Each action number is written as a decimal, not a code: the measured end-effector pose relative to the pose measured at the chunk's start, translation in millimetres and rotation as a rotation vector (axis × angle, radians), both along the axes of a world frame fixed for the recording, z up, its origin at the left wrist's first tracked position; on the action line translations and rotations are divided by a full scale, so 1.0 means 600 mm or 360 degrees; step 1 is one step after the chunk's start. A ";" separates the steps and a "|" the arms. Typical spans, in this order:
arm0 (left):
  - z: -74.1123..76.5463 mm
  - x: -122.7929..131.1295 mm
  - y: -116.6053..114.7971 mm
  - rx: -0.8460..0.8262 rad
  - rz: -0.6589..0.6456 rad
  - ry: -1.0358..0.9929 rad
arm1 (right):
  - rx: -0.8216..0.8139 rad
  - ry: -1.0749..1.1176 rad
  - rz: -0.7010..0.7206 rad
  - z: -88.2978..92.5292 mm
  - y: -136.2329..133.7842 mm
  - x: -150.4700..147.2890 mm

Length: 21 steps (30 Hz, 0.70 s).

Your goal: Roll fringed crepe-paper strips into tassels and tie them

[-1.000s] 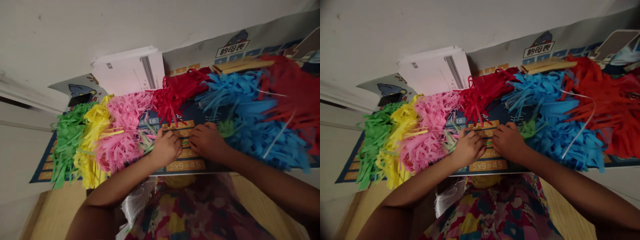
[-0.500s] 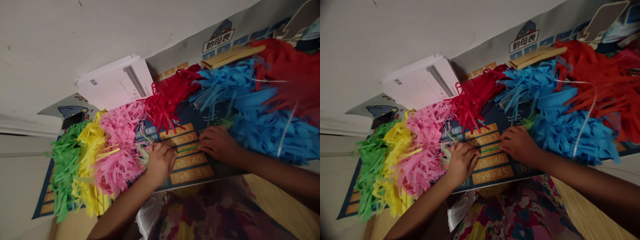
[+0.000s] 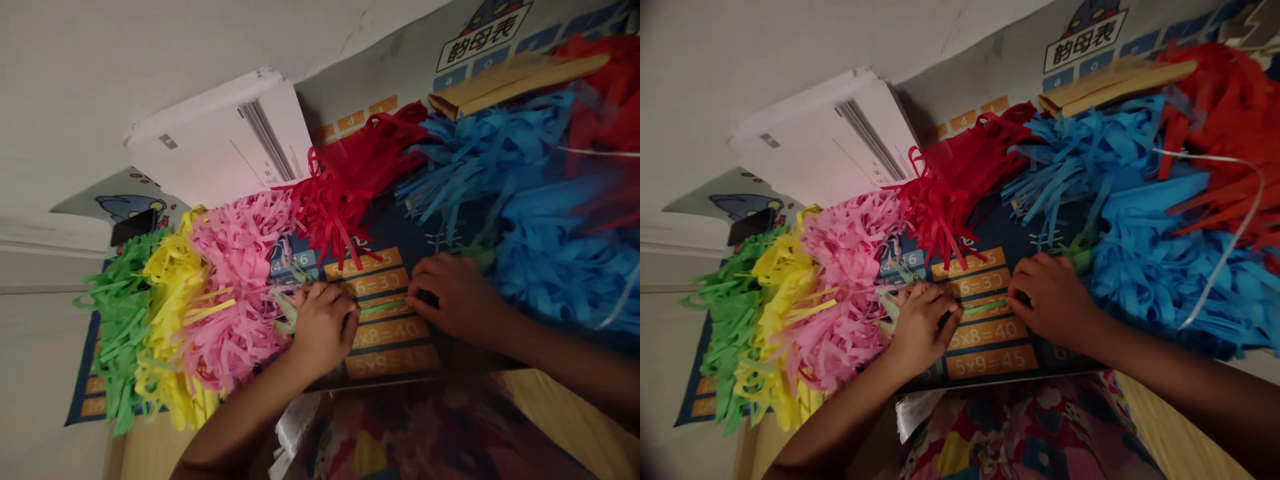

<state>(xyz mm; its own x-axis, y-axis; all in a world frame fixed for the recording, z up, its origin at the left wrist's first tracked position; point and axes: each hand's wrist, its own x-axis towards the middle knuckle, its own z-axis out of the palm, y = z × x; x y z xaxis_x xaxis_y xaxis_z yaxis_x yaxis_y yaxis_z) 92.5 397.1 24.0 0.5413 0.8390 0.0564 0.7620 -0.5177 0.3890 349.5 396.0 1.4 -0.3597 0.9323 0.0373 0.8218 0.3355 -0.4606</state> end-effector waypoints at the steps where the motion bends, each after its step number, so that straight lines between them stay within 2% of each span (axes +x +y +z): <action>1: -0.001 0.001 -0.001 0.0051 -0.0044 0.0011 | -0.0004 -0.0026 -0.0016 0.002 0.000 -0.002; 4: -0.007 0.006 -0.010 0.0351 -0.0243 0.0074 | 0.0099 -0.0108 -0.0008 0.009 -0.004 -0.007; 7: -0.015 0.013 -0.020 0.0625 -0.0350 0.0221 | 0.0445 -0.0110 0.0304 0.012 -0.012 -0.016; 10: -0.018 0.019 -0.024 0.0685 -0.0419 0.0277 | 0.0748 -0.0153 0.0647 0.009 -0.016 -0.028; 13: -0.021 0.025 -0.023 0.0702 -0.0421 0.0203 | 0.0773 -0.0279 0.0798 0.005 -0.010 -0.041; 15: -0.027 0.030 -0.019 0.0754 -0.0390 0.0138 | 0.0736 -0.0333 0.0814 0.007 -0.004 -0.048; 18: -0.031 0.036 -0.012 0.0873 -0.0370 0.0055 | 0.0738 -0.0382 0.0700 0.017 -0.003 -0.055; 21: -0.006 0.030 -0.017 0.1063 -0.0356 -0.0074 | 0.0768 -0.0328 0.0535 0.044 -0.024 -0.061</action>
<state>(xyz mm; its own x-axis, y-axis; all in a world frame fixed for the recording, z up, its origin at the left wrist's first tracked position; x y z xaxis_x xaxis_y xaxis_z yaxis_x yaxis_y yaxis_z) 110.4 386.8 20.6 0.6812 0.4858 0.5477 0.5996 -0.7994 -0.0368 313.1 381.7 28.0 -0.6755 0.6621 0.3245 0.6908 0.7222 -0.0358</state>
